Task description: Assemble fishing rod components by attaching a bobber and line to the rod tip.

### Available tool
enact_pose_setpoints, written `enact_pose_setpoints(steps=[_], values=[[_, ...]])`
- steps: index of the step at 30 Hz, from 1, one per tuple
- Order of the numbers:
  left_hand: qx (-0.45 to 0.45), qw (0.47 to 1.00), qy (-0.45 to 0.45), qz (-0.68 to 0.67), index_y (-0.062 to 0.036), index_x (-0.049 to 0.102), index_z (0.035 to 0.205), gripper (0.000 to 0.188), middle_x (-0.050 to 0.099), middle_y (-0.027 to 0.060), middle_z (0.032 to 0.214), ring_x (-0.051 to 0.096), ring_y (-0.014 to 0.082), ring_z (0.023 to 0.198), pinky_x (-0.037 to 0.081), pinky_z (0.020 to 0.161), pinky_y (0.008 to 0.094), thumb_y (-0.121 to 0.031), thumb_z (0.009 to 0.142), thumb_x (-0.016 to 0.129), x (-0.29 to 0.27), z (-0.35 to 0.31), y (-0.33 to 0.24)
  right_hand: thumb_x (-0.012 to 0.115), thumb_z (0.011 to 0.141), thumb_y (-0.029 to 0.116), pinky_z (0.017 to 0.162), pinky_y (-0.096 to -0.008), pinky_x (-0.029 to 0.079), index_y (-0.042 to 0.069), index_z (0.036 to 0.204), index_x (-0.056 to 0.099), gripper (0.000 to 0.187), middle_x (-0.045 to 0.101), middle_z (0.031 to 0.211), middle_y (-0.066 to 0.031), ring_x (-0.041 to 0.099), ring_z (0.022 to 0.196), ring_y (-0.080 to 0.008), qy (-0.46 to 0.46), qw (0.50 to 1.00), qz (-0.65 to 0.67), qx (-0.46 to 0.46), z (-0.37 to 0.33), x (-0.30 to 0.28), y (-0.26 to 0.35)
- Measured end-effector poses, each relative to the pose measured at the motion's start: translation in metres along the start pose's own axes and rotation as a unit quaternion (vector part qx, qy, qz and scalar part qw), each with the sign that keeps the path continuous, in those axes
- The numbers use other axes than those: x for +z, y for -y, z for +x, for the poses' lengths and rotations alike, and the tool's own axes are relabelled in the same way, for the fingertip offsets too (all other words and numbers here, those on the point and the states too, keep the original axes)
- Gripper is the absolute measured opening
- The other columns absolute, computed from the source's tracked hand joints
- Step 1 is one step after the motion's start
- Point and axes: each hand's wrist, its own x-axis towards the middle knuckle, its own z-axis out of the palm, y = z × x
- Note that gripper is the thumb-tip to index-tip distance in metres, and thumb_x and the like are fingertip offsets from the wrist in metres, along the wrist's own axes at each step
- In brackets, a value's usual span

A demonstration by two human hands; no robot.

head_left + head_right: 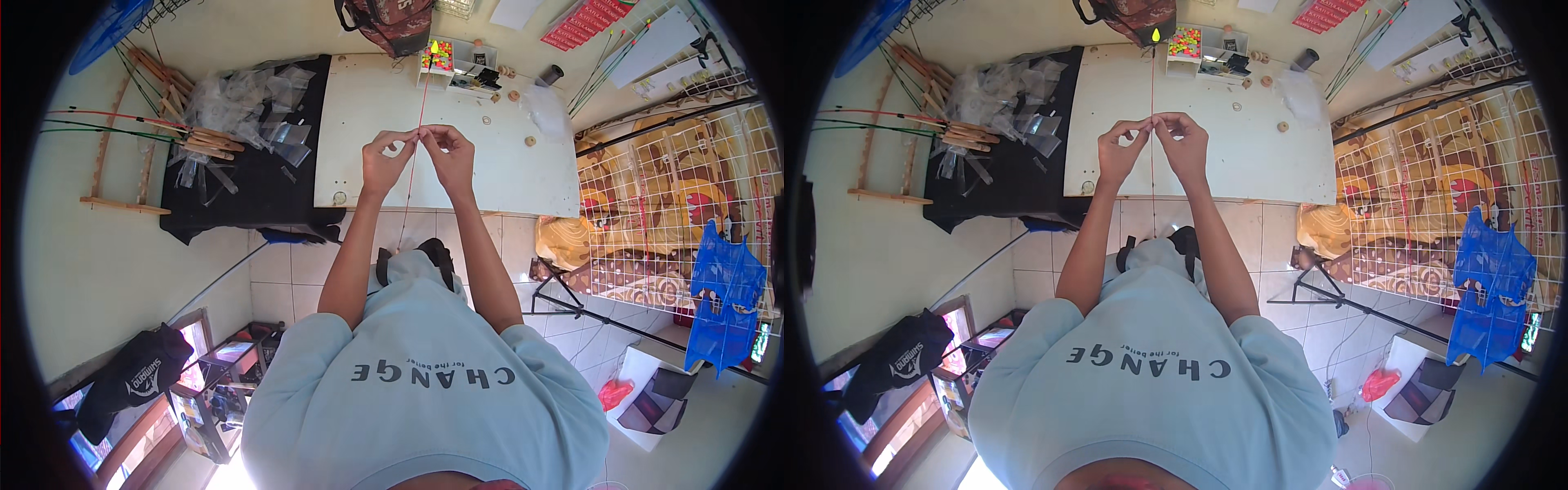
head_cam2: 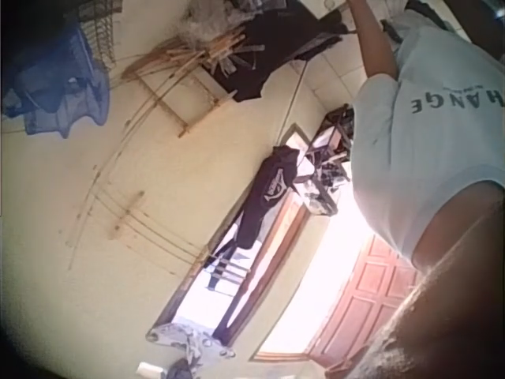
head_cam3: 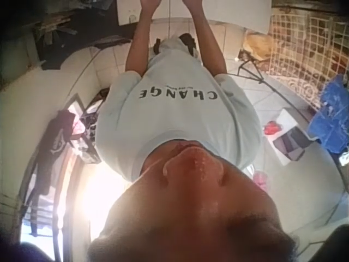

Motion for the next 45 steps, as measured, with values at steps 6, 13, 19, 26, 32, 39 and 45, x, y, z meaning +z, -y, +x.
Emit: enact_pose_setpoints(steps=[6, 13, 19, 26, 32, 39, 45], values=[[-0.017, 1.0, 0.002, -0.017, -0.0082, 0.071, 0.1, 0.019, 0.071, 0.0033, 0.09, 0.061, 0.0084, 0.077, 0.042, 0.066, 0.0236, -0.006, 0.081, 0.07, -0.0007, 0.0021, -0.0026, 0.065, 0.088, 0.015, 0.068, -0.0242, 0.048, 0.0, 0.093, 0.067, 0.016, 0.068, 0.08, -0.0043, 0.06, 0.073, -0.0085, 0.01, 1.0, 0.016, 0.008, 0.0021, 0.002, -0.0029], [-0.004, 1.0, 0.005, 0.01, -0.0086, 0.07, 0.102, 0.021, 0.071, 0.003, 0.089, 0.061, 0.0081, 0.077, 0.042, 0.065, 0.0232, -0.006, 0.081, 0.07, -0.001, 0.005, -0.0053, 0.064, 0.089, 0.015, 0.068, -0.0233, 0.048, -0.001, 0.095, 0.064, 0.017, 0.068, 0.081, -0.0059, 0.064, 0.075, -0.0101, -0.011, 0.999, 0.035, 0.018, 0.0047, 0.0046, -0.005], [0.022, 1.0, -0.006, 0.021, -0.0112, 0.072, 0.102, 0.025, 0.07, 0.0034, 0.084, 0.058, 0.0105, 0.076, 0.042, 0.063, 0.0243, -0.002, 0.079, 0.071, 0.0, 0.0051, -0.0045, 0.065, 0.088, 0.016, 0.067, -0.0233, 0.048, -0.001, 0.095, 0.065, 0.018, 0.068, 0.081, -0.0055, 0.063, 0.074, -0.0096, -0.022, 0.999, 0.034, 0.008, 0.0051, 0.0044, -0.0061], [0.05, 0.999, -0.006, 0.017, -0.011, 0.073, 0.101, 0.027, 0.07, 0.0035, 0.083, 0.057, 0.0121, 0.074, 0.044, 0.062, 0.0256, 0.001, 0.077, 0.071, 0.0005, 0.0059, -0.0044, 0.065, 0.089, 0.017, 0.068, -0.0237, 0.048, -0.001, 0.095, 0.066, 0.019, 0.068, 0.081, -0.0056, 0.062, 0.073, -0.0095, -0.003, 1.0, 0.028, -0.003, 0.0036, 0.0026, -0.0006], [0.052, 0.999, -0.01, 0.013, -0.0111, 0.073, 0.101, 0.027, 0.07, 0.0038, 0.084, 0.057, 0.0125, 0.074, 0.044, 0.062, 0.0256, 0.002, 0.077, 0.071, 0.0018, 0.004, -0.0058, 0.065, 0.089, 0.016, 0.069, -0.0239, 0.049, -0.001, 0.095, 0.065, 0.018, 0.068, 0.083, -0.0057, 0.062, 0.074, -0.0097, -0.003, 1.0, 0.031, -0.002, 0.0018, 0.0012, -0.0007], [0.046, 0.999, -0.009, 0.014, -0.011, 0.073, 0.099, 0.026, 0.07, 0.0038, 0.083, 0.058, 0.0124, 0.073, 0.044, 0.062, 0.0253, 0.001, 0.077, 0.071, 0.0028, 0.0011, -0.0072, 0.065, 0.089, 0.016, 0.068, -0.0247, 0.049, 0.0, 0.095, 0.066, 0.017, 0.068, 0.083, -0.0047, 0.063, 0.076, -0.0101, -0.01, 1.0, 0.02, -0.009, 0.0006, -0.0015, -0.0047], [0.052, 0.998, -0.012, 0.013, -0.01, 0.073, 0.097, 0.024, 0.07, 0.0038, 0.083, 0.06, 0.013, 0.074, 0.044, 0.062, 0.0257, 0.002, 0.076, 0.071, 0.003, -0.0005, -0.0066, 0.066, 0.088, 0.015, 0.068, -0.0248, 0.049, 0.001, 0.094, 0.068, 0.016, 0.068, 0.083, -0.0041, 0.061, 0.075, -0.0097, 0.004, 1.0, 0.018, -0.004, -0.0009, -0.0024, -0.0015]])
